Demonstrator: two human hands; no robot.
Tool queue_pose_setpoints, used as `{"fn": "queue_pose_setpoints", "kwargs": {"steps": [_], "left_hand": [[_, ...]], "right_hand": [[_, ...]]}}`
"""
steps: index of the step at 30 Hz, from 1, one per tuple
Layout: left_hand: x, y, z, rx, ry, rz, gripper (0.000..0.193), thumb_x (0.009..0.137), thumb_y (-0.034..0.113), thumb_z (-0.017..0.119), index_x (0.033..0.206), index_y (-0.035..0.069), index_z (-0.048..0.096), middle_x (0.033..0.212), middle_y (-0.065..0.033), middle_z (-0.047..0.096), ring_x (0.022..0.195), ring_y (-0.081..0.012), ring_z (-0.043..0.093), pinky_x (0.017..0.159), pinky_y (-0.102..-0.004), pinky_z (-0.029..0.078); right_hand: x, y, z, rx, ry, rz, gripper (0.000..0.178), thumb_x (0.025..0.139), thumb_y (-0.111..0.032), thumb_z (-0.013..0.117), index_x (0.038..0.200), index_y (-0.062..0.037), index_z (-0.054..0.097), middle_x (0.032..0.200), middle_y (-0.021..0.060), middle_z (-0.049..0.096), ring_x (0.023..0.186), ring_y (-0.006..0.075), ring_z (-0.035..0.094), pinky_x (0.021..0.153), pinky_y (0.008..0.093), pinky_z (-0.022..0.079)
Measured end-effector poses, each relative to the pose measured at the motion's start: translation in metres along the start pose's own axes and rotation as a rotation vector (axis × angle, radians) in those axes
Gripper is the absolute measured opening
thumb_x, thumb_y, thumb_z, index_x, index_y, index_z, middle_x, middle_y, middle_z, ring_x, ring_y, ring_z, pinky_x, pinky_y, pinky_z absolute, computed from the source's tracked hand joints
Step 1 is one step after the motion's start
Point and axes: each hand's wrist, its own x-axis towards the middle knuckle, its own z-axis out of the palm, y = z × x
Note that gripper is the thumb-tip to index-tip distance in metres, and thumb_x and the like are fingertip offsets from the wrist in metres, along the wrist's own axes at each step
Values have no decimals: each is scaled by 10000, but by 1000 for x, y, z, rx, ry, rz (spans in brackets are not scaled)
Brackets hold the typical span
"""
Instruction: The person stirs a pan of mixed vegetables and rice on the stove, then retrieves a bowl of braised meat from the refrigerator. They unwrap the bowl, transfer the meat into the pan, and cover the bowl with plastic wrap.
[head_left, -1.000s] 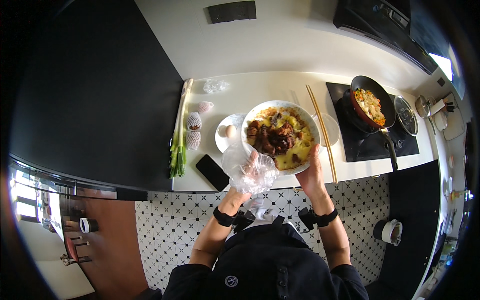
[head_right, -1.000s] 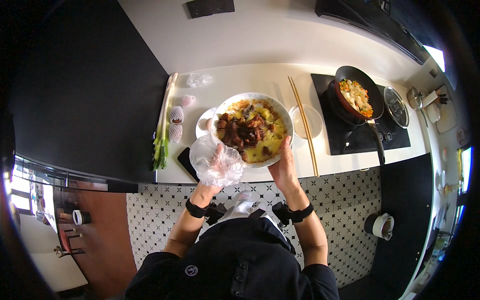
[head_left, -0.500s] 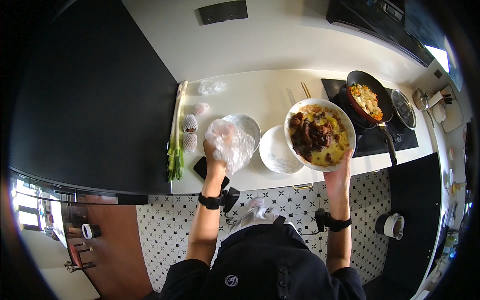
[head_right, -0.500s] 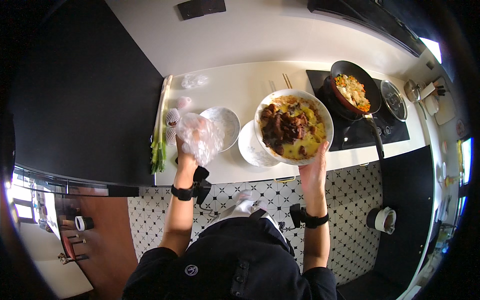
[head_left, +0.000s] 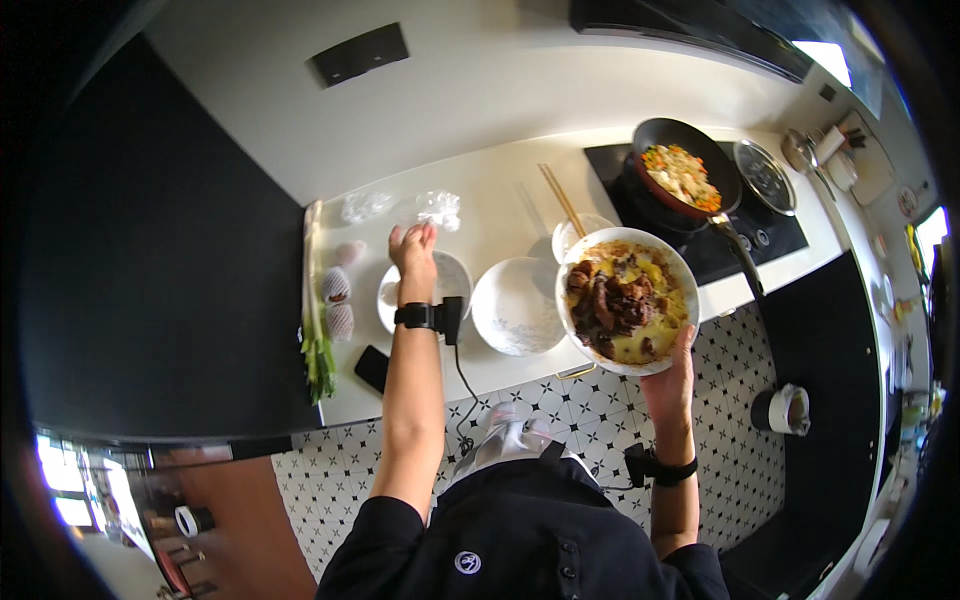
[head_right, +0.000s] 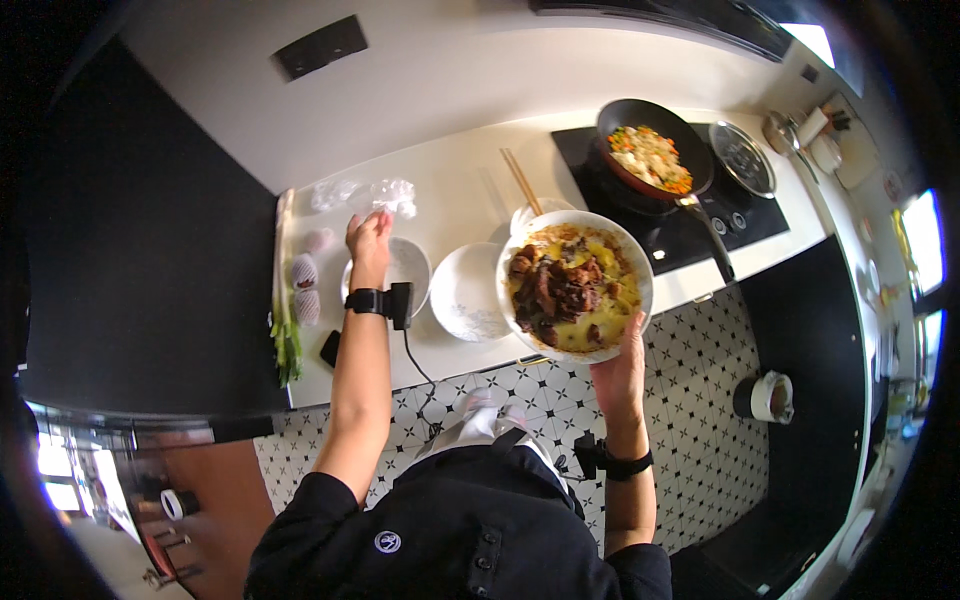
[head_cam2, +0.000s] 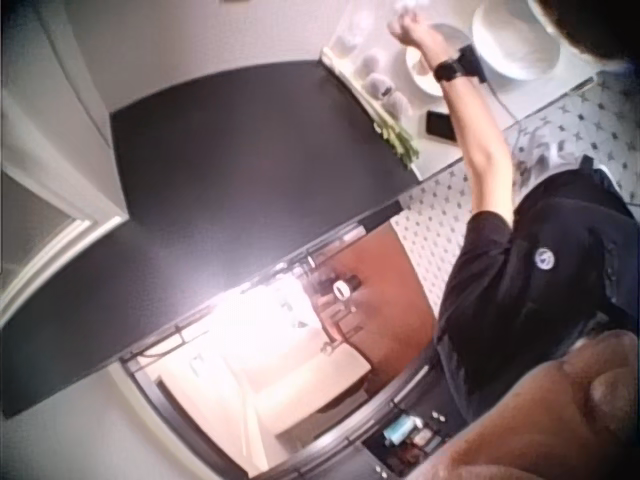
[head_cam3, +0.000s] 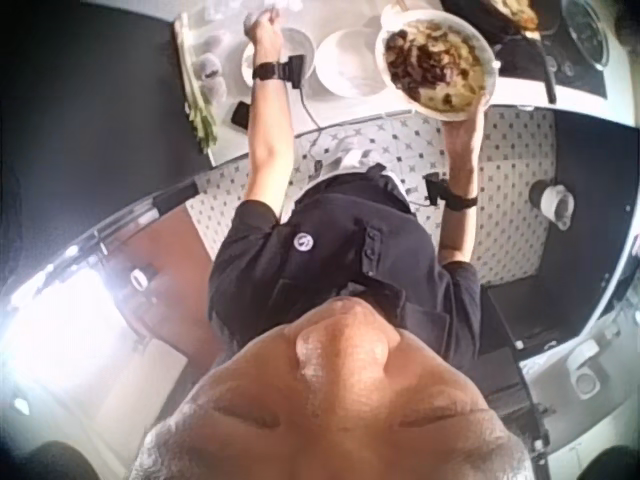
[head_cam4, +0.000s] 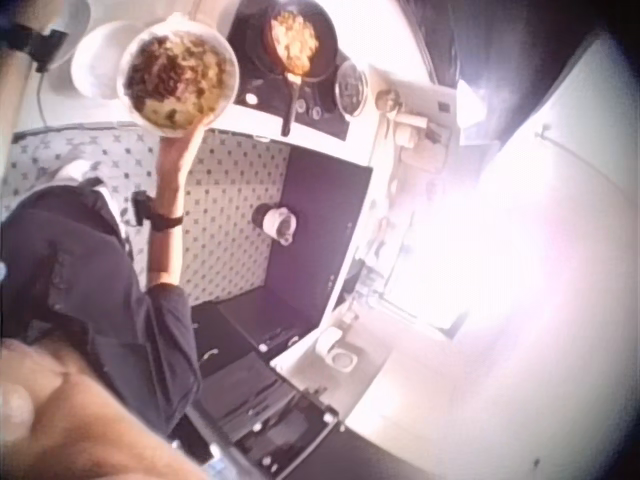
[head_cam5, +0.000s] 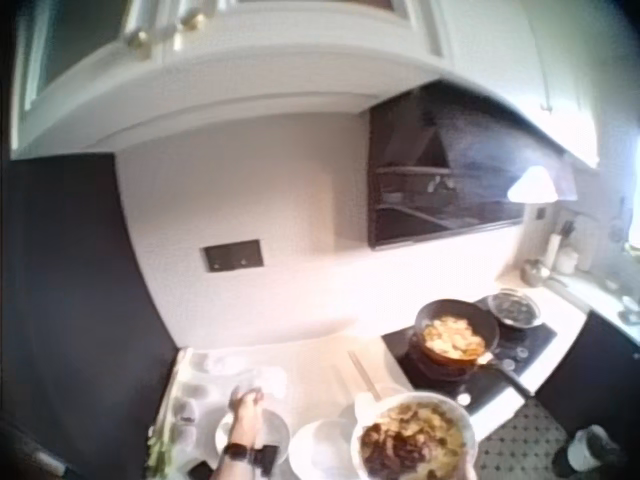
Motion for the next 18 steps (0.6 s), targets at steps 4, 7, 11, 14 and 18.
{"fn": "queue_pose_setpoints", "kwargs": {"steps": [4, 7, 11, 14, 18], "left_hand": [[-20, -9, -10, 292, 81, -141, 410, 864, 51, 646, 1228, -37, 479, 972, -133, 585, 883, -227, 586, 830, -369, 528], [-101, 3, 7, 537, -352, -266, 468, 914, 255, 601, 1294, 8, 488, 996, -59, 591, 910, -155, 551, 762, -291, 452], [-208, 15, 59, 436, -873, -549, 650, 946, 471, 498, 1421, 37, 410, 1206, -73, 594, 1040, -156, 556, 869, -313, 427], [-254, 7, 88, 236, -913, -721, 750, 924, 503, 502, 1501, 63, 314, 1494, -123, 421, 1341, -246, 441, 1093, -414, 350], [-320, -19, 114, 40, -881, -872, 737, 868, 357, 530, 1478, -2, 323, 1500, -156, 405, 1375, -322, 396, 1164, -475, 277]], "right_hand": [[12, -4, -4, 6, -91, 16, 620, 1036, -500, 356, 1474, -64, 313, 1463, 106, 442, 1311, 250, 477, 1070, 449, 424], [26, -10, -8, 31, -118, 35, 618, 1038, -501, 341, 1476, -65, 311, 1458, 120, 448, 1309, 276, 480, 1072, 482, 424], [32, -25, -14, 93, -189, 36, 625, 1027, -507, 369, 1486, -87, 308, 1483, 116, 420, 1324, 283, 467, 1079, 501, 411], [27, -42, -27, 75, -137, 143, 703, 997, -564, 399, 1492, -76, 294, 1489, 121, 411, 1338, 285, 454, 1091, 489, 407], [9, -96, -71, -11, -251, 79, 770, 978, -609, 380, 1511, -66, 262, 1484, 164, 416, 1330, 302, 463, 1081, 501, 416]]}}
